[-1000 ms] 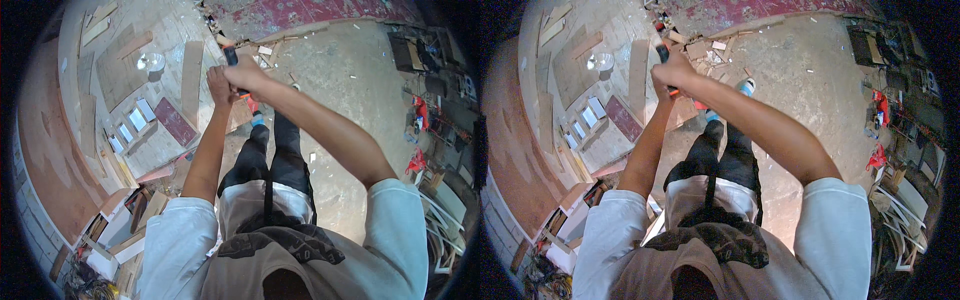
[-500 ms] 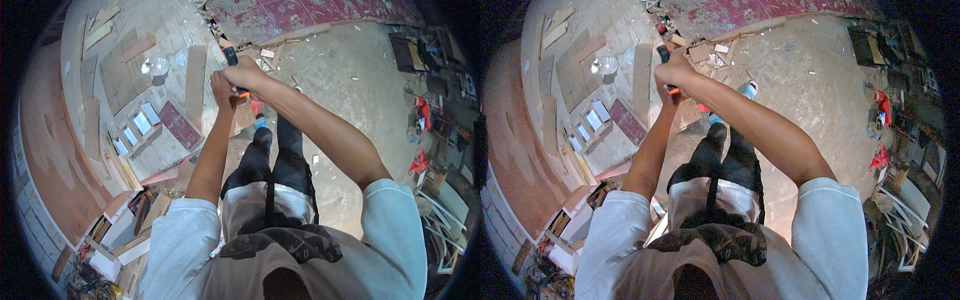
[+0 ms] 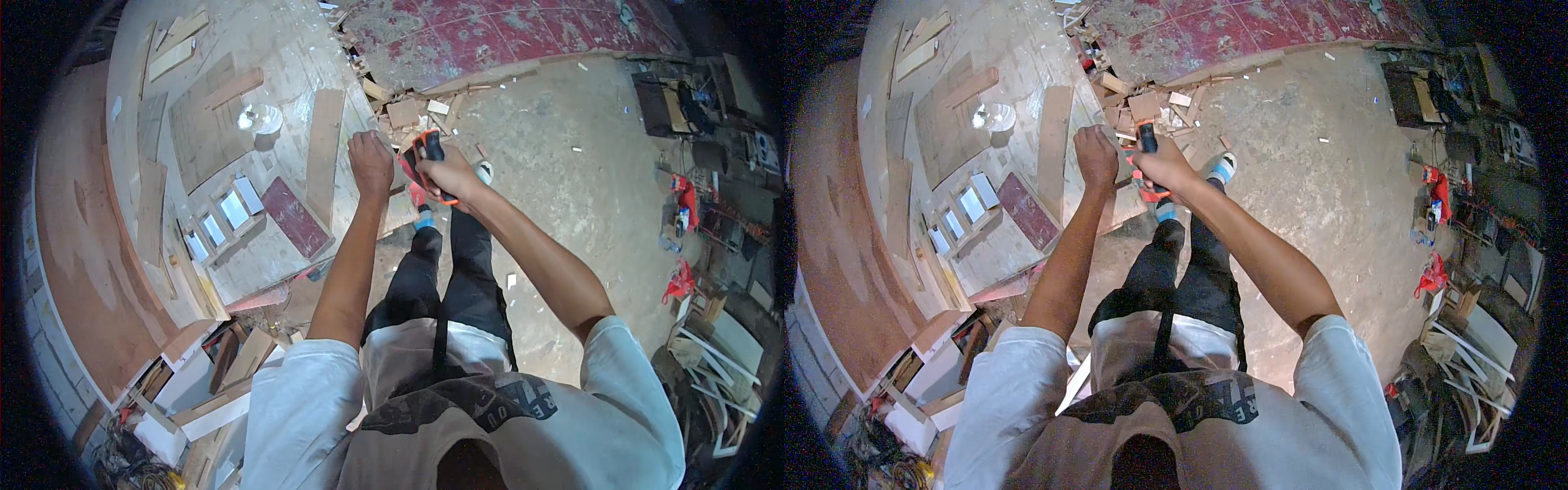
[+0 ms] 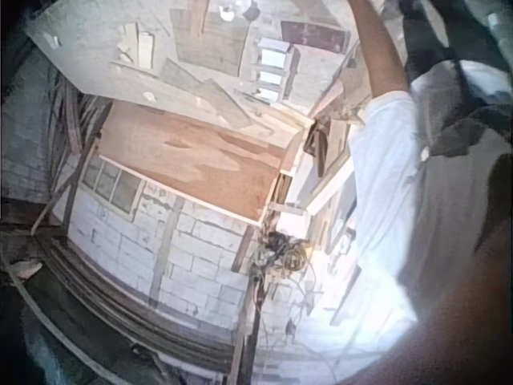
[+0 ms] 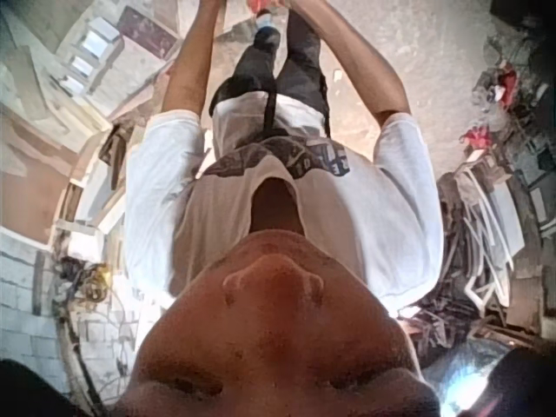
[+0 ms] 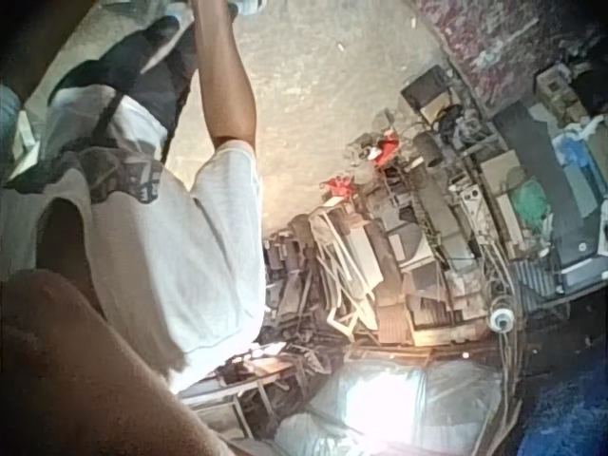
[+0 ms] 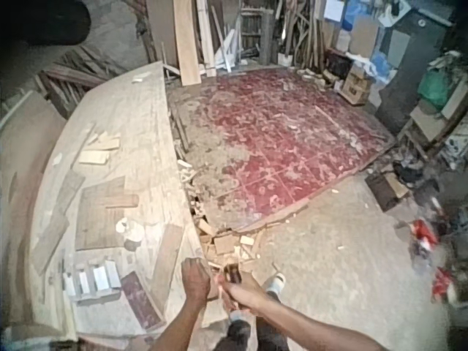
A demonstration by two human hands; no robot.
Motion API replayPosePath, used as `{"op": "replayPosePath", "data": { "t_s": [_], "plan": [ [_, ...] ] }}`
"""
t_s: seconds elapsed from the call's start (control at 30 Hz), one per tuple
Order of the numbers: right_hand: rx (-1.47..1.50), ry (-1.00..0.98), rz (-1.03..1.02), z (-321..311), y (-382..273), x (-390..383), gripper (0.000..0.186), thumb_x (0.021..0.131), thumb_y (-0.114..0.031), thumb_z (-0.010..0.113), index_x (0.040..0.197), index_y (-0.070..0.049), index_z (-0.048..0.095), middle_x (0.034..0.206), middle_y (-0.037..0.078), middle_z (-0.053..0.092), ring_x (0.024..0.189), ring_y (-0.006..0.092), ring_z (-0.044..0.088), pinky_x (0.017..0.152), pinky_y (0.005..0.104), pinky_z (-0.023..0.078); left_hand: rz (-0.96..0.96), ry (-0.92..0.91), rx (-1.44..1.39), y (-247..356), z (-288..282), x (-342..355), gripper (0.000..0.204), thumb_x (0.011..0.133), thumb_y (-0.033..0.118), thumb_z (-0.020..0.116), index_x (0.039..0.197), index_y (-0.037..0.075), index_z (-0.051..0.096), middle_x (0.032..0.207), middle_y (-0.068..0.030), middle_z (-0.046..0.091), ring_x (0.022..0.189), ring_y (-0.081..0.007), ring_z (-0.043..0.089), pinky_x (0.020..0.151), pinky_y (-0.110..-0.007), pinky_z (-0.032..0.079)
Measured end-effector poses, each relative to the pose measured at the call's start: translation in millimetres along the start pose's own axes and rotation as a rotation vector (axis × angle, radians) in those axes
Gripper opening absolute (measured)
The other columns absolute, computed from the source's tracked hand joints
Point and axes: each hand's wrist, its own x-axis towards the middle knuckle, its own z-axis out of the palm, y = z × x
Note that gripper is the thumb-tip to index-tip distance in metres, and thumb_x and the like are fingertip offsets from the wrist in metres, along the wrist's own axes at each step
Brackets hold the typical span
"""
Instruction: Sawing a small piece of wood with a handsaw.
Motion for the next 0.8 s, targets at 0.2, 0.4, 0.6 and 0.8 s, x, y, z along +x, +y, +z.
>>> {"op": "replayPosePath", "data": {
  "t_s": [0.2,0.4,0.6,0.8],
  "plan": [
    [-0.201,0.056,-0.071,-9,38,-14,0.018,0.085,-0.01,0.057,0.1,-0.003,0.051,0.062,0.002,0.051,0.042,0.012,0.049,0.039,0.0293,0.039,-0.049,-0.021,0.041,-4,-3,0,0.021,0.088,0.018,0.053,0.097,-0.001,0.059,0.095,-0.0165,0.053,0.095,-0.0335,0.051,0.085,-0.043,0.042],
    [-0.396,0.097,-0.422,-20,97,-33,0.018,0.085,-0.01,0.062,0.097,-0.005,0.05,0.063,-0.001,0.047,0.043,0.0084,0.045,0.04,0.0263,0.036,-0.077,-0.056,-0.004,4,-9,4,0.037,0.077,0.027,0.066,0.101,0.0,0.058,0.103,-0.0161,0.053,0.102,-0.0334,0.049,0.091,-0.043,0.041],
    [-0.353,0.145,-0.294,-16,97,-60,0.023,0.082,-0.008,0.061,0.103,-0.002,0.053,0.069,0.003,0.051,0.057,0.0112,0.048,0.054,0.0275,0.04,-0.074,-0.063,-0.209,-4,-24,-7,0.042,0.071,0.019,0.07,0.105,-0.001,0.056,0.104,-0.0174,0.053,0.105,-0.0353,0.049,0.094,-0.044,0.04],
    [-0.326,0.191,-0.259,-15,64,-67,0.019,0.082,-0.007,0.062,0.098,-0.001,0.055,0.072,0.005,0.056,0.068,0.0128,0.053,0.066,0.0289,0.046,-0.125,-0.078,-0.355,-14,-37,-10,0.039,0.074,0.016,0.071,0.108,0.0,0.058,0.108,-0.0148,0.056,0.106,-0.0287,0.054,0.094,-0.039,0.041]
  ]
}}
